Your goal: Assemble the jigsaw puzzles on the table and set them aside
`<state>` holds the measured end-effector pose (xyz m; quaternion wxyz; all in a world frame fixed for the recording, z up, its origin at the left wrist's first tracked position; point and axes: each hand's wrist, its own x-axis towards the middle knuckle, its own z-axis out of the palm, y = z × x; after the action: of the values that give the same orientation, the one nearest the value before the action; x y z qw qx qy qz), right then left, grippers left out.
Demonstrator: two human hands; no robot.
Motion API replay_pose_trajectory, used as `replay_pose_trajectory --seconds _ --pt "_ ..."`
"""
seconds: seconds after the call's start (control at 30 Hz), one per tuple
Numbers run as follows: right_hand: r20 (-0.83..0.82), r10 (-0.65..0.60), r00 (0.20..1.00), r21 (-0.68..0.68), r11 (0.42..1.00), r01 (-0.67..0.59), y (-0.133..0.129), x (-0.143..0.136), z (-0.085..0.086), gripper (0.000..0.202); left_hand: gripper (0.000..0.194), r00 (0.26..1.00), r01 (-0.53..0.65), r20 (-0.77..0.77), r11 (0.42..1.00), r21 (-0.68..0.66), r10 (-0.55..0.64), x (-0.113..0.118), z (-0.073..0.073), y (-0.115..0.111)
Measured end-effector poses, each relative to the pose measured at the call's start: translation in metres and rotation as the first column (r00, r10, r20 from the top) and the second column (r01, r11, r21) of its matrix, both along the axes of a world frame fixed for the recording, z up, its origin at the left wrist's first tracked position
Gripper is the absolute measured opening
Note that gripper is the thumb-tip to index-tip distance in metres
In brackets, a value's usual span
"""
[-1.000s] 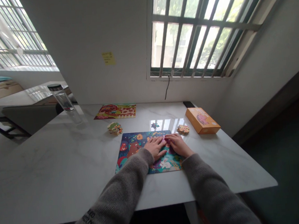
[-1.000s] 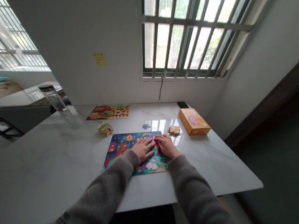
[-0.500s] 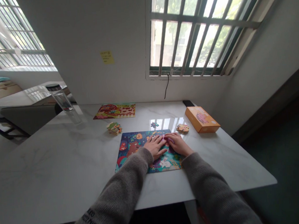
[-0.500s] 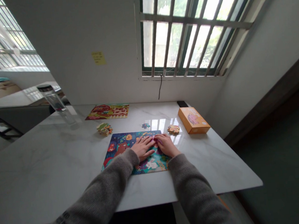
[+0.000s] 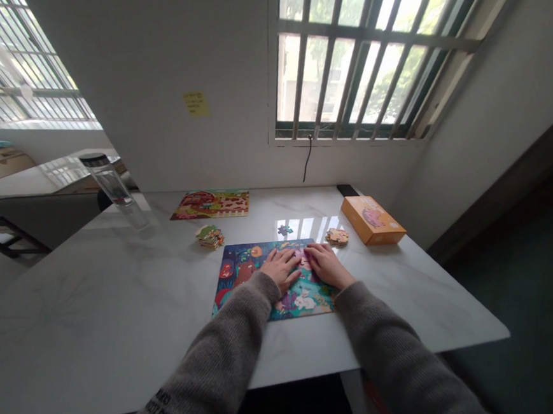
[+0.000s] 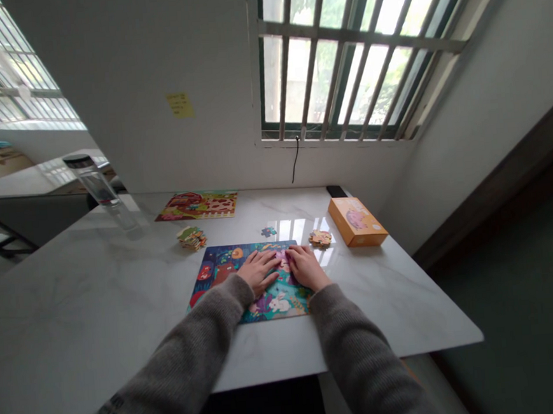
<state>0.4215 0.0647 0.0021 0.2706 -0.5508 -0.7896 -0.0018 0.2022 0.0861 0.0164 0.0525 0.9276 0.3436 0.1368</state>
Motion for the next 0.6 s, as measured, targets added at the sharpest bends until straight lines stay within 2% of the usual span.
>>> replay_pose_trajectory --seconds 0.17,0.37,0.5,0.6 --pt "0.009 -0.011 1.0 -0.007 1.0 0.011 -0.002 -0.002 0.004 0.033 0.049 1.0 0.019 -0.023 1.0 0.009 -0.019 -0.001 -0.001 0.001" --pt "0.005 -0.003 1.0 -0.032 0.999 0.003 -0.006 -0.007 0.013 0.035 0.049 1.0 0.027 0.005 0.999 -0.023 -0.027 0.0 0.004 -0.001" --pt "0.006 0.009 1.0 -0.041 0.999 -0.008 -0.007 -0.006 0.013 0.042 0.049 0.999 0.021 0.045 0.998 -0.062 -0.018 0.001 0.007 -0.002" --pt "0.013 0.013 1.0 -0.039 0.999 -0.013 -0.005 -0.004 0.011 0.04 0.047 0.999 0.009 0.039 0.999 -0.047 -0.007 0.0 0.006 -0.002"
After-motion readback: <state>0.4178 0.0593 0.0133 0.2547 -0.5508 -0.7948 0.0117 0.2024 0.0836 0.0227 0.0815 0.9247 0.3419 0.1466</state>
